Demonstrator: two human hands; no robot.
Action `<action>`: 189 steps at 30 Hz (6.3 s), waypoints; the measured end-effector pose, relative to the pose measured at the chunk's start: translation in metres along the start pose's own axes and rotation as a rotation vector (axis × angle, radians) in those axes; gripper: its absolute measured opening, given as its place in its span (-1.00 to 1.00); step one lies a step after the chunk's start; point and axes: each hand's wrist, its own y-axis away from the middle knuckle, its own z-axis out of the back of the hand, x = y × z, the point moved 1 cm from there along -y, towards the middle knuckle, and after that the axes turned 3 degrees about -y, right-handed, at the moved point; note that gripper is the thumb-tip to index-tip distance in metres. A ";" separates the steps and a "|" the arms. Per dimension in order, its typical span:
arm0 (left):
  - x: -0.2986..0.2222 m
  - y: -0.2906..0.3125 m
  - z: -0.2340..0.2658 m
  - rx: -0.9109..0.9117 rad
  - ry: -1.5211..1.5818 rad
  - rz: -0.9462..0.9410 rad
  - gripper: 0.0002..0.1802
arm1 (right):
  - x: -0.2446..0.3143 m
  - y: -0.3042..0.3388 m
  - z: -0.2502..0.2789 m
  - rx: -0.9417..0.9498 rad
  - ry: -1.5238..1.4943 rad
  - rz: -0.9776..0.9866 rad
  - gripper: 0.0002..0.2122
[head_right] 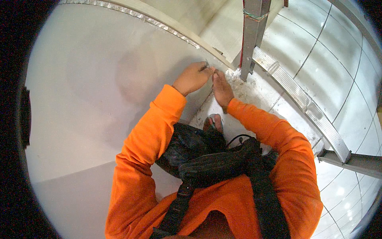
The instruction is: The person sits on the floor and applies a white sealant or caulk to the joint between a white wall and the tiled floor. They use their fingers to smooth the bead along the base of the wall, working methodically along the corner.
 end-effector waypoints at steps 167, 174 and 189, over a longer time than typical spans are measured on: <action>0.020 0.003 0.017 -0.091 0.223 0.248 -0.60 | -0.005 -0.024 -0.063 -0.174 -0.011 0.246 -0.48; 0.027 0.004 0.010 -0.064 0.290 0.161 -0.59 | 0.008 -0.010 -0.050 -0.090 -0.021 0.115 -0.57; -0.002 -0.001 0.006 -0.088 0.216 0.037 -0.49 | 0.045 -0.041 0.027 0.310 -0.023 0.186 -0.76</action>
